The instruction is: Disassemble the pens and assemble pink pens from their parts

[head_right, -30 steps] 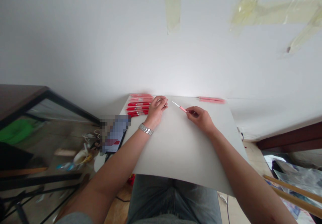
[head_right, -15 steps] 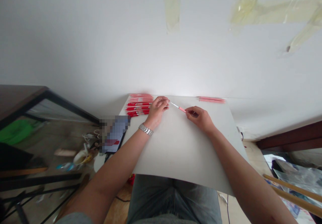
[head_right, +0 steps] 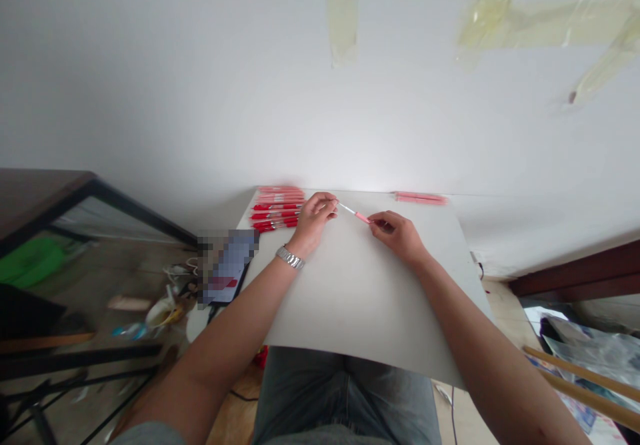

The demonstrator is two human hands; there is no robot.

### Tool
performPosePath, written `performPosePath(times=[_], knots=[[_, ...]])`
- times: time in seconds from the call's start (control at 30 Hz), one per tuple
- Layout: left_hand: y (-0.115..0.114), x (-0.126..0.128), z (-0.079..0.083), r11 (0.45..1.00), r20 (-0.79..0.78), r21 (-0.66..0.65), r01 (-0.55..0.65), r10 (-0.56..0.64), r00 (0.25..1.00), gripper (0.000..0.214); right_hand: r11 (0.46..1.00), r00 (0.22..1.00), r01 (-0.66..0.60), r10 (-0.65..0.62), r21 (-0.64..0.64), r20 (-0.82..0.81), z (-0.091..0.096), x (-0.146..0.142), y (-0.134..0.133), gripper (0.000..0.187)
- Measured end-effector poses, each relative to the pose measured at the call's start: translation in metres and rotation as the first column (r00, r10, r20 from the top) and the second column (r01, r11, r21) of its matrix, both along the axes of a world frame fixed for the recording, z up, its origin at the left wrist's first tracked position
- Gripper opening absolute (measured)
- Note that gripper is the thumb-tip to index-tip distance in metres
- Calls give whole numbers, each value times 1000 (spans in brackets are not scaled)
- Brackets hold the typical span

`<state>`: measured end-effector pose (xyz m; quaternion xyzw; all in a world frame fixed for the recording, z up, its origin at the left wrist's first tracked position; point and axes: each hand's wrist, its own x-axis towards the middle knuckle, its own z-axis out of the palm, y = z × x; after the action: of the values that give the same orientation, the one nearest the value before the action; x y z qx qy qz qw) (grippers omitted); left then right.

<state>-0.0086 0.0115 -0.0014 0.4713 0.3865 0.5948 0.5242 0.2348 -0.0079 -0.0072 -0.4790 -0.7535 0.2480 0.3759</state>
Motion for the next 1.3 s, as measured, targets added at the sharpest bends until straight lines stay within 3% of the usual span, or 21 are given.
performPosePath(times=[0.6,1.1,1.3], knots=[[-5,2,4,998,-90,27,59,-57,994,33,1000,1000,-6,6,-5,-11,3,-1,-2,28],[-7,2,6,997,-80,25,69,-67,995,33,1000,1000,-10,9,-12,-6,1,1,0,31],[-3,1,0,999,-36,-7,42,-42,998,34,1000,997,15,-16,-15,-78,-3,3,1,31]])
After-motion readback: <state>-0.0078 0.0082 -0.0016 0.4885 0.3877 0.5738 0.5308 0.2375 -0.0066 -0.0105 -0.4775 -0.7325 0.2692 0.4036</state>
